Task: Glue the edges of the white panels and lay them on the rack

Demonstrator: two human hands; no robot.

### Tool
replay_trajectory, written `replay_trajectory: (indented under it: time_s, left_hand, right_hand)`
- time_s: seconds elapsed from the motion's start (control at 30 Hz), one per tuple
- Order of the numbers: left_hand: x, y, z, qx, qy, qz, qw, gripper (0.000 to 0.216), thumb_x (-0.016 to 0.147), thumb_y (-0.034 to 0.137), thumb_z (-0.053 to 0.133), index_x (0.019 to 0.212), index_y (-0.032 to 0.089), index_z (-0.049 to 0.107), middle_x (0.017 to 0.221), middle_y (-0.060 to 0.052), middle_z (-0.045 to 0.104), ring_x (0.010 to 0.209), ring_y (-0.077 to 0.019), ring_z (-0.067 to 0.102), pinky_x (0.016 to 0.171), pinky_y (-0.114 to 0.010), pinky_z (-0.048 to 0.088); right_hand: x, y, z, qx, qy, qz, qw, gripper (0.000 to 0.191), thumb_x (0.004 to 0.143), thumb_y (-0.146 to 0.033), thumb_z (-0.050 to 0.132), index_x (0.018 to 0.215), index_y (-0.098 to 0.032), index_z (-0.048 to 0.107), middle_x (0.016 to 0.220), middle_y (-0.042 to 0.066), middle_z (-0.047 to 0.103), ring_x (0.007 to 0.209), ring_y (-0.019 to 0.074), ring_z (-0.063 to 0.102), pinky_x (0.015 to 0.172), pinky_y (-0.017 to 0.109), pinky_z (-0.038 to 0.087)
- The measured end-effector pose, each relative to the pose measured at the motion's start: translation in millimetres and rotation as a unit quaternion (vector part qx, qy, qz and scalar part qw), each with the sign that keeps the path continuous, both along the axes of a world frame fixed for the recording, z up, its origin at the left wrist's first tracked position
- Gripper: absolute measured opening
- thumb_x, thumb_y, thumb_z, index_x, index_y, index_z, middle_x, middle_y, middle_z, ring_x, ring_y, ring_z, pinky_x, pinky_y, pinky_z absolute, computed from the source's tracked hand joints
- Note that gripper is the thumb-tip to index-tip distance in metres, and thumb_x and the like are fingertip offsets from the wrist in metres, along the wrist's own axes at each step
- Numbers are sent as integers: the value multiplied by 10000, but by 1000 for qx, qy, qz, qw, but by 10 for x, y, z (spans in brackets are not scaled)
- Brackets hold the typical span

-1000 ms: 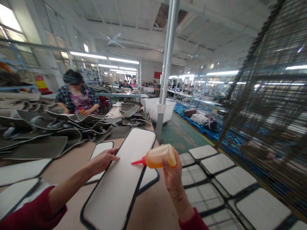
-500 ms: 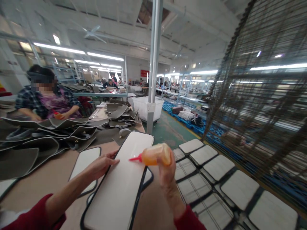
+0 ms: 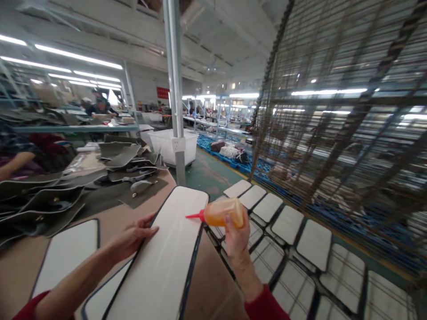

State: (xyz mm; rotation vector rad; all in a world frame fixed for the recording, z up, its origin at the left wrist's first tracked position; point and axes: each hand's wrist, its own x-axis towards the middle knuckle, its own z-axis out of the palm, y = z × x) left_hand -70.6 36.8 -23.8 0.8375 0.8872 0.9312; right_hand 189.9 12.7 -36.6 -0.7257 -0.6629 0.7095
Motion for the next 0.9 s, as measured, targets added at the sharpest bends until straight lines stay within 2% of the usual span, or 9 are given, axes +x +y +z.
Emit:
replay_trajectory:
  time_s: [0.1,0.13,0.17,0.23,0.37,0.5,0.63,0.73,0.9]
  left_hand:
    - [145,22,-6,-14,17,7,1000,726,468,72,835,1167,153,658,993,-89,760,899,-272,707,659,-264,563]
    - [208,18,5,-10,21,9,1000,729,481,82,834,1184,157,651,984,-84,762,886,-266,709,667,-266,564]
    - [280,6,23,-3,24,8,1000,737,496,93,831,1205,162,640,976,-80,763,868,-263,713,674,-273,566]
    - [454,-37,73,5,30,-7,1000,773,515,109,828,1254,165,609,948,-74,767,818,-263,718,676,-299,572]
    - [916,-185,186,0,48,-64,997,822,523,130,837,1302,166,576,893,-72,771,756,-256,719,660,-305,567]
    - [1443,-406,262,16,52,-155,986,758,522,160,859,1245,175,632,972,-86,763,833,-268,713,662,-287,557]
    - [1913,-617,269,43,27,-229,972,643,530,182,867,1149,165,691,1019,-95,753,947,-293,689,686,-277,552]
    - [2195,-689,208,43,26,-240,970,599,543,181,862,1120,169,701,1006,-89,757,907,-280,700,695,-281,556]
    - [2554,-732,90,35,45,-226,972,612,521,151,861,1110,170,698,945,-76,769,827,-239,714,684,-257,556]
  right_hand:
    - [80,-486,-291,-43,-61,131,989,506,637,-378,805,1094,-231,646,1007,72,726,876,238,687,768,361,576]
    - [135,-626,-361,-47,-87,147,984,556,619,-369,819,1127,-228,641,1033,86,723,883,254,687,780,377,577]
    - [207,-738,-402,-46,-99,142,984,592,603,-360,830,1146,-226,637,1055,94,721,891,265,687,791,389,576]
    - [397,-869,-387,-36,-83,81,993,602,593,-351,838,1148,-226,640,1055,92,725,898,267,689,795,393,574]
    - [878,-915,-134,-6,15,-60,998,471,609,-371,826,1022,-203,674,915,61,741,831,233,687,758,379,567]
    - [1404,-1002,72,23,52,-149,987,420,566,-369,842,911,-196,676,813,24,716,722,191,657,689,359,556]
    - [1874,-1294,137,47,55,-209,975,499,519,-347,865,956,-236,653,873,-12,700,794,167,648,784,341,540]
    - [2063,-1674,56,40,31,-214,975,527,541,-346,862,1012,-250,646,929,-3,702,846,173,652,837,342,527]
    - [2194,-2234,-132,-11,-48,-112,992,626,540,-362,870,1108,-234,638,1048,81,717,911,256,680,846,409,538]
